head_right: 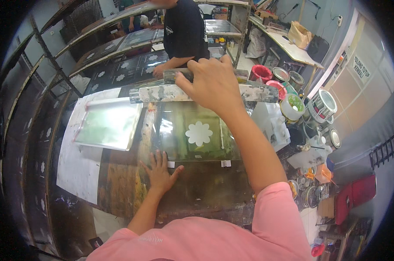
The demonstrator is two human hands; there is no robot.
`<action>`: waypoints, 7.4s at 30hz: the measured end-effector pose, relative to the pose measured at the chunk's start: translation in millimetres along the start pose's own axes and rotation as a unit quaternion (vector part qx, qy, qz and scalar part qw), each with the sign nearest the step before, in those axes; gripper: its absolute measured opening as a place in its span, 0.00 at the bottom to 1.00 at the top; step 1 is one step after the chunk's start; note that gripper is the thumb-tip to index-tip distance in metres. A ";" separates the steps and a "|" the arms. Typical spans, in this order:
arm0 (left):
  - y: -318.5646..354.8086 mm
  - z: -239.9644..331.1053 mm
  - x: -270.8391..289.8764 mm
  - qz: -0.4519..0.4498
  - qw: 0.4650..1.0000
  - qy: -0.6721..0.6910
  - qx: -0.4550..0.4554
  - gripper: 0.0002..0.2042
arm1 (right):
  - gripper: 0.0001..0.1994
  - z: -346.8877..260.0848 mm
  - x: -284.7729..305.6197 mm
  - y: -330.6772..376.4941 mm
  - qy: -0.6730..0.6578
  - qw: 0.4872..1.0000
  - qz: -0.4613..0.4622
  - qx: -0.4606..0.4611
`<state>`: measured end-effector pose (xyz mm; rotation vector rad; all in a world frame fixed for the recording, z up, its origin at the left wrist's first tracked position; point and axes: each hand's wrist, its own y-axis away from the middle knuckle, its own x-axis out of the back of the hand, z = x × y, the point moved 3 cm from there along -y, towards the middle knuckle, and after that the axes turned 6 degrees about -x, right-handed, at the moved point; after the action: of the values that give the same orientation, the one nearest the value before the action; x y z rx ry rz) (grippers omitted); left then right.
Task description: The person performs screen printing by repeatedly pulling a squeegee across a screen to transfer green ink onto a white substrate. The person lifts the screen to reveal a flower-shaped print, then resets the screen and repeats the process.
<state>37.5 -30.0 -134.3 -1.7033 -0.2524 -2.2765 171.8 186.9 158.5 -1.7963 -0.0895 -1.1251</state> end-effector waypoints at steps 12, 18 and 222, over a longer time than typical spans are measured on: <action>-81.0 27.1 111.3 0.252 0.915 0.305 -0.071 0.34 | 0.25 5.5 -1.6 -15.3 -0.004 0.999 -0.030 -0.010; -88.0 -69.3 150.4 0.274 0.898 0.344 0.012 0.33 | 0.22 -0.9 -1.2 2.3 -0.006 1.000 -0.024 -0.009; -81.7 -131.8 149.5 0.105 0.993 0.006 -0.043 0.24 | 0.27 6.7 -2.1 -11.3 0.019 0.999 -0.034 -0.008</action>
<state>-148.1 -11.7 -26.4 -1.6703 0.0277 -2.1692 169.2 198.8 164.2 -1.7971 -0.1195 -1.2103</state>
